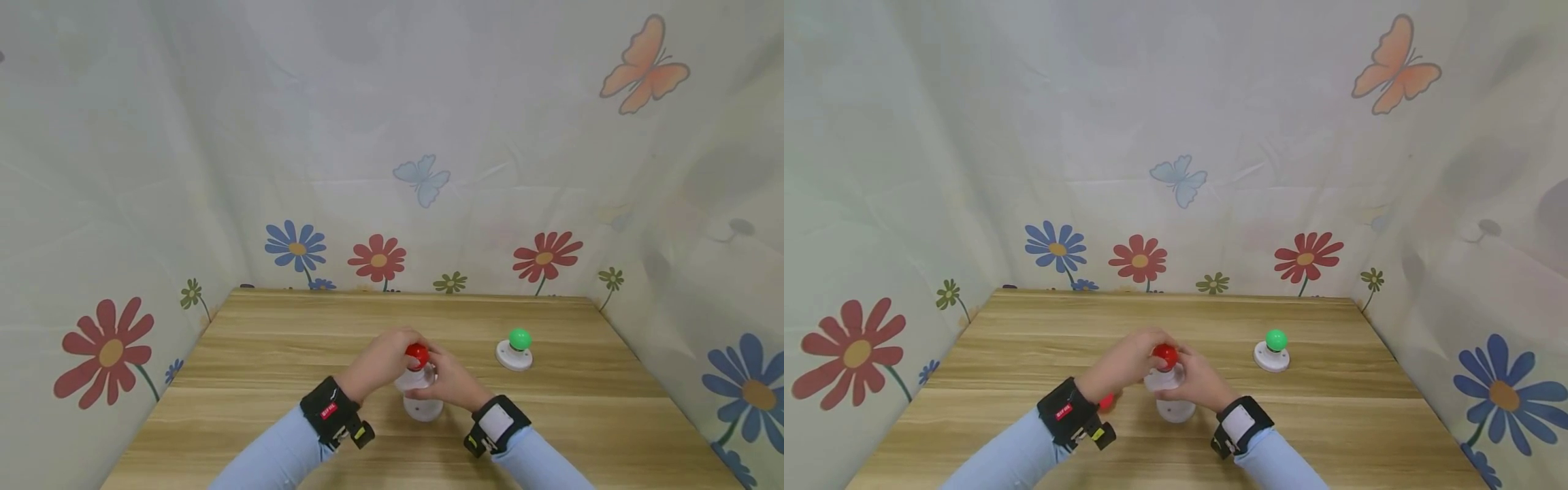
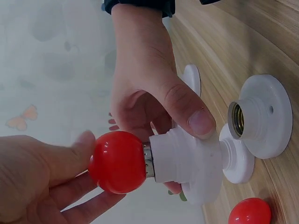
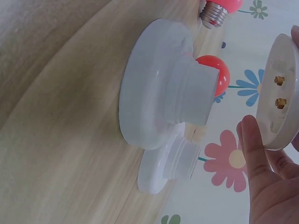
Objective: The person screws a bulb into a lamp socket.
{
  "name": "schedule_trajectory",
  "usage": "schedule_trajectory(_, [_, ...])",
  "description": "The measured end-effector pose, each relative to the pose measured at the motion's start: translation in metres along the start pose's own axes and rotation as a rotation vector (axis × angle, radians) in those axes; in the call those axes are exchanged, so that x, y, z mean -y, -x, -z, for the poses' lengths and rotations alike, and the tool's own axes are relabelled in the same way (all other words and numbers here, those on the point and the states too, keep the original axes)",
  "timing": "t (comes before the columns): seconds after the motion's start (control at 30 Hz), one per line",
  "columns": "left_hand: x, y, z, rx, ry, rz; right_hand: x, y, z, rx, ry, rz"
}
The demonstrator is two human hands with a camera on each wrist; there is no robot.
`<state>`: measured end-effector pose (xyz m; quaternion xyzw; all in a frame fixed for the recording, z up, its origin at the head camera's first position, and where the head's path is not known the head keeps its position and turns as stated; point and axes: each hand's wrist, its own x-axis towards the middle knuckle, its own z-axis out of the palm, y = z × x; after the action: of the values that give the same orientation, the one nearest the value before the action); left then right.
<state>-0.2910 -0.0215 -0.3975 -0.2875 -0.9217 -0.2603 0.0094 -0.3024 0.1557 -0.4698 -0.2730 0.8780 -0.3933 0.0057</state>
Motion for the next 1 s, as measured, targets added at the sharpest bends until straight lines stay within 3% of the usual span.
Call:
schedule_trajectory(0.13, [0.001,0.0,0.0,-0.037,-0.028,0.029,0.001,-0.001,0.0,-0.001,-0.014,-0.006])
schedule_trajectory(0.33, [0.003,0.001,-0.005,-0.123,-0.218,0.05,0.005,-0.001,0.001,0.001,-0.02,-0.007])
schedule_trajectory(0.43, [0.005,0.001,-0.009,-0.129,-0.249,0.049,0.006,-0.001,0.0,0.0,-0.01,-0.002])
schedule_trajectory(0.67, [0.004,0.002,-0.009,-0.126,-0.211,0.04,0.005,-0.002,0.0,0.002,-0.016,-0.001])
schedule_trajectory(1.0, [-0.006,0.005,-0.001,-0.024,-0.073,0.029,0.004,-0.003,0.0,0.002,-0.013,0.03])
